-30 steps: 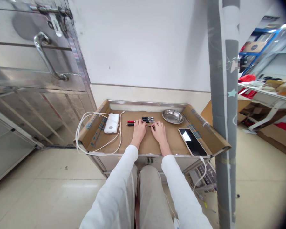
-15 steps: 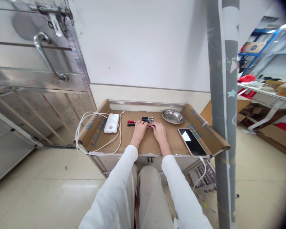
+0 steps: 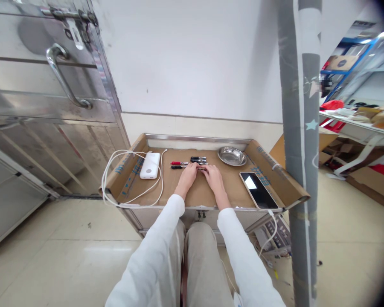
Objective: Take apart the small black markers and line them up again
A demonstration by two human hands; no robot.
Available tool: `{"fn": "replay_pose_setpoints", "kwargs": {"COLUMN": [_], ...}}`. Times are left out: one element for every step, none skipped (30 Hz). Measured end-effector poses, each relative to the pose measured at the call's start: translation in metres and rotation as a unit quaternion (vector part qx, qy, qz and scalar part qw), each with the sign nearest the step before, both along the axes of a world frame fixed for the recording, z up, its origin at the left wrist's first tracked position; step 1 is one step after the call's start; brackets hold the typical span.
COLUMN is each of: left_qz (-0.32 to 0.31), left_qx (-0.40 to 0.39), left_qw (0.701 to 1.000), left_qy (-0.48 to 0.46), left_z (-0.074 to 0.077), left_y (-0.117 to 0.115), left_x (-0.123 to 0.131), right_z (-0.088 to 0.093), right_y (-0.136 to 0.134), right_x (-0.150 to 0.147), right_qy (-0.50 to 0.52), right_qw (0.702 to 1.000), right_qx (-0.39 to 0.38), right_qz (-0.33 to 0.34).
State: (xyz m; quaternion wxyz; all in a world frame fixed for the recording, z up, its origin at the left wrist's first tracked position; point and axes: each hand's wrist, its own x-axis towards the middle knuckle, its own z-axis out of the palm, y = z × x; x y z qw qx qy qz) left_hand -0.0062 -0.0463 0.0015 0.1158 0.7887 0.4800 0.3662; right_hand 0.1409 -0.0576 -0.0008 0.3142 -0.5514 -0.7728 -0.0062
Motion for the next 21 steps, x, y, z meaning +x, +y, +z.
{"fn": "replay_pose_setpoints", "kwargs": {"left_qz": [-0.001, -0.001, 0.001, 0.003, 0.006, 0.01, 0.015, 0.019, 0.022, 0.024, 0.025, 0.022, 0.019, 0.018, 0.019, 0.022, 0.027, 0.031, 0.031, 0.025, 0.014], "left_qx": [-0.003, -0.005, -0.006, -0.004, 0.001, 0.011, 0.023, 0.034, 0.042, 0.045, 0.044, 0.039, 0.033, 0.029, 0.027, 0.026, 0.027, 0.028, 0.029, 0.029, 0.031], "left_qw": [1.0, 1.0, 1.0, 1.0, 1.0, 0.999, 0.998, 0.995, 0.992, 0.99, 0.987, 0.986, 0.985, 0.984, 0.984, 0.985, 0.985, 0.984, 0.984, 0.984, 0.983], "left_qy": [-0.001, -0.001, 0.001, 0.008, 0.022, 0.042, 0.065, 0.09, 0.113, 0.134, 0.15, 0.163, 0.17, 0.173, 0.173, 0.171, 0.17, 0.171, 0.173, 0.176, 0.178], "left_z": [-0.0009, -0.0017, -0.0026, -0.0033, -0.0041, -0.0048, -0.0055, -0.0062, -0.0068, -0.0073, -0.0076, -0.0078, -0.0077, -0.0073, -0.0066, -0.0056, -0.0045, -0.0031, -0.0017, -0.0003, 0.0011], "left_y": [0.0006, 0.0012, 0.0016, 0.0018, 0.0018, 0.0017, 0.0014, 0.001, 0.0006, 0.0002, -0.0002, -0.0005, -0.0008, -0.0012, -0.0017, -0.0023, -0.003, -0.0039, -0.005, -0.0063, -0.0075], "left_x": [0.0, 0.0, 0.0002, 0.0004, 0.0008, 0.0013, 0.0019, 0.0025, 0.003, 0.0035, 0.004, 0.0043, 0.0045, 0.0047, 0.0047, 0.0046, 0.0044, 0.0041, 0.0037, 0.0033, 0.0029], "right_z": [0.0004, 0.0009, 0.0014, 0.0021, 0.0027, 0.0034, 0.0039, 0.0043, 0.0046, 0.0046, 0.0044, 0.0041, 0.0036, 0.0031, 0.0027, 0.0023, 0.0022, 0.0022, 0.0024, 0.0026, 0.003], "right_y": [-0.0003, -0.0007, -0.0014, -0.0022, -0.0031, -0.0041, -0.005, -0.0058, -0.0063, -0.0065, -0.0065, -0.0062, -0.0057, -0.0051, -0.0046, -0.0042, -0.004, -0.004, -0.0043, -0.0048, -0.0054], "right_x": [-0.0003, -0.0007, -0.0012, -0.0018, -0.0023, -0.0028, -0.0032, -0.0035, -0.0036, -0.0036, -0.0035, -0.0033, -0.0031, -0.0028, -0.0024, -0.0022, -0.002, -0.0018, -0.0017, -0.0017, -0.0016], "right_qy": [-0.011, -0.021, -0.029, -0.035, -0.037, -0.038, -0.037, -0.035, -0.032, -0.028, -0.025, -0.022, -0.018, -0.012, -0.007, 0.0, 0.008, 0.016, 0.024, 0.032, 0.038], "right_qw": [1.0, 1.0, 0.999, 0.999, 0.999, 0.999, 0.999, 0.998, 0.998, 0.997, 0.997, 0.996, 0.995, 0.995, 0.994, 0.994, 0.993, 0.992, 0.991, 0.991, 0.99], "right_qx": [-0.001, 0.0, 0.001, 0.002, 0.006, 0.01, 0.015, 0.02, 0.026, 0.032, 0.037, 0.043, 0.047, 0.051, 0.056, 0.06, 0.064, 0.066, 0.067, 0.067, 0.067], "right_qz": [-0.006, -0.012, -0.018, -0.023, -0.028, -0.033, -0.038, -0.043, -0.049, -0.057, -0.065, -0.074, -0.082, -0.088, -0.093, -0.097, -0.101, -0.105, -0.109, -0.114, -0.119]}}
